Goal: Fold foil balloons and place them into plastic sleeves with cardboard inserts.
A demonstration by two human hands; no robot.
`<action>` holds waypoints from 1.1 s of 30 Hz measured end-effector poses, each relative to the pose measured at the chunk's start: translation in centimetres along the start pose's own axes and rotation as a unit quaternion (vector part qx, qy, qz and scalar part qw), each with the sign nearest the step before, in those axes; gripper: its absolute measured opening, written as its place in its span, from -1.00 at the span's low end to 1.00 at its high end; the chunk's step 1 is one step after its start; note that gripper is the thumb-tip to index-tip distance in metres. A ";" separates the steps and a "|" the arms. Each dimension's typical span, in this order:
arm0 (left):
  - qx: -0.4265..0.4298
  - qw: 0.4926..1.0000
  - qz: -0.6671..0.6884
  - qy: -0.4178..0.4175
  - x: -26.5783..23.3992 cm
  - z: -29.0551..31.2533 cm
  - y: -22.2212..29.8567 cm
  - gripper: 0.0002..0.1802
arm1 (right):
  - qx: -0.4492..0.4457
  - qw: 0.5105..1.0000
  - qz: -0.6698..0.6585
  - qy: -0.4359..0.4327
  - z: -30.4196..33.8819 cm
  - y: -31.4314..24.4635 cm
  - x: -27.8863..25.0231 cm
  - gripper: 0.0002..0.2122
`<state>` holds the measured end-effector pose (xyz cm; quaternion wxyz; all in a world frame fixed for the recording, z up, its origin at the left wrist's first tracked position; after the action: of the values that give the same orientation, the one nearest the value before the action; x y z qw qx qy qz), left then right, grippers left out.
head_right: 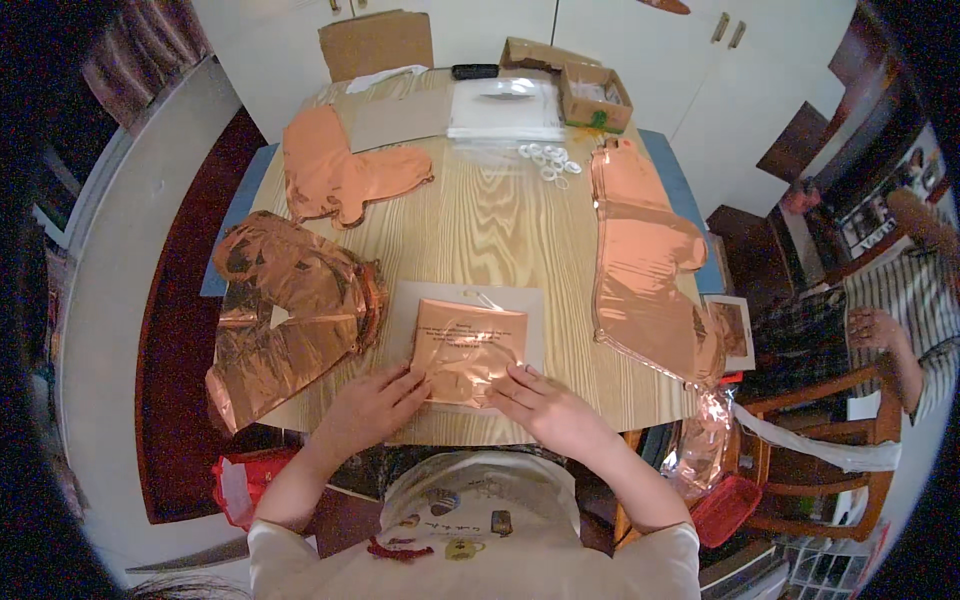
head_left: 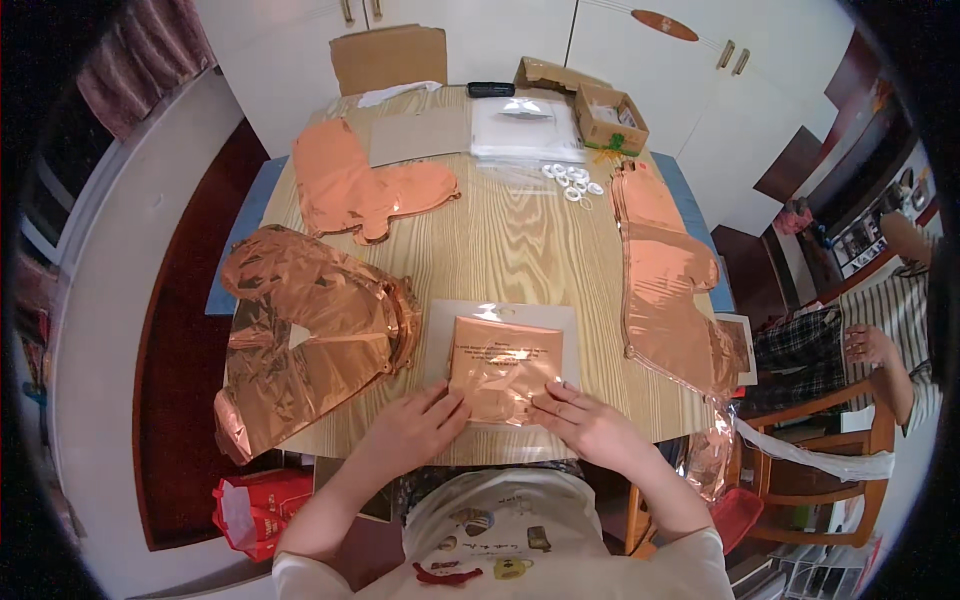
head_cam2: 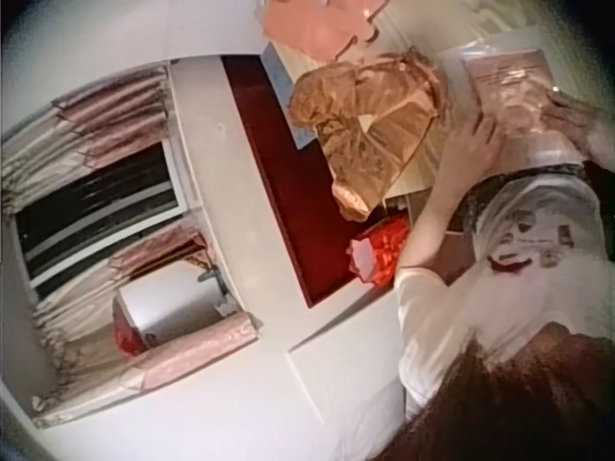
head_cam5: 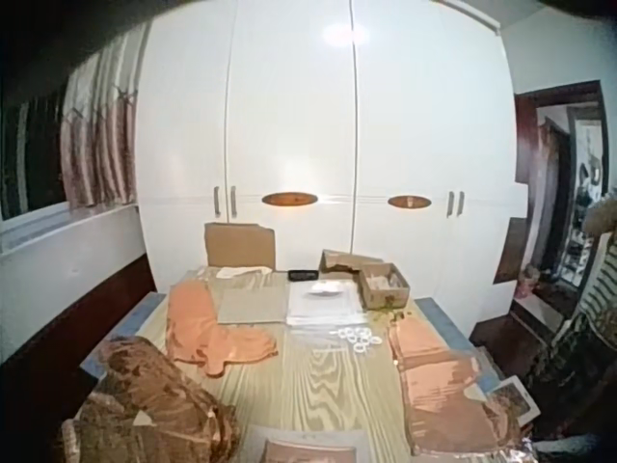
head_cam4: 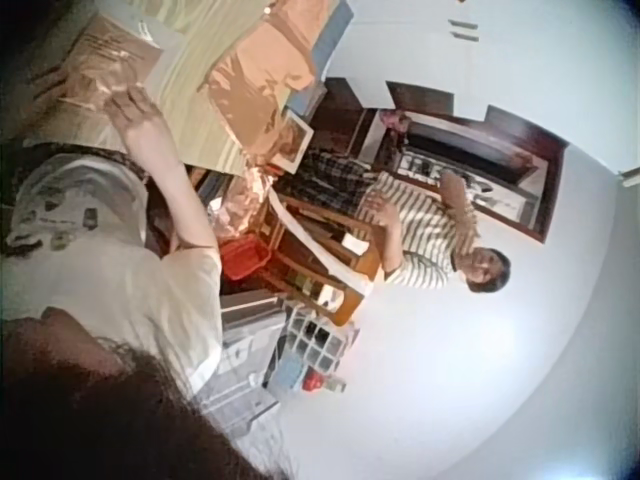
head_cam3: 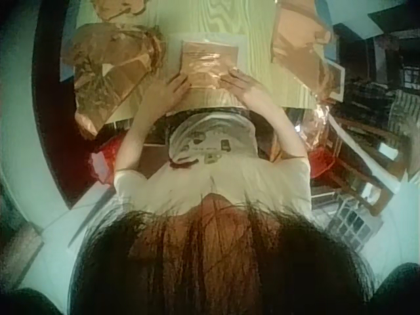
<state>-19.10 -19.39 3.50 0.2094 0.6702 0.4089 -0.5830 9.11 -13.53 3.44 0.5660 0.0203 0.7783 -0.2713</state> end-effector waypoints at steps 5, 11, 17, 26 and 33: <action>-0.008 1.000 -0.022 -0.001 -0.1 -1.5 0.6 -0.53 | -0.019 0.991 0.125 0.046 -1.3 -0.8 0.1 -0.64; -0.016 0.995 -0.088 0.040 -0.5 -3.4 0.9 -0.52 | -0.036 0.982 0.160 0.089 -2.5 0.0 -0.1 -0.71; 0.006 0.993 -0.114 0.036 -3.2 -5.3 -1.3 -0.59 | 0.021 0.994 -0.008 0.107 -4.0 1.4 -4.1 -0.78; -0.039 0.998 0.028 -0.049 -8.4 -8.1 -3.9 -0.79 | 0.257 0.936 0.042 0.236 -11.1 22.6 -6.9 -0.79; -0.059 0.992 0.068 -0.089 -9.2 -8.0 -4.4 -0.85 | 0.269 0.924 0.190 0.195 -15.4 26.4 -5.3 -0.80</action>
<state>-17.55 -13.62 14.98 0.3231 0.6282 0.3756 -0.5999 6.56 17.27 0.93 0.4172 0.3720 0.7523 -0.3487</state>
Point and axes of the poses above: each hand's wrist, its own z-axis away from the middle knuckle, its own x-axis out of the palm, y = z × x, the point moved 1 cm from there along -z, towards the middle knuckle, and after that the axes turned 10 degrees about -z, right-handed, at the moved point
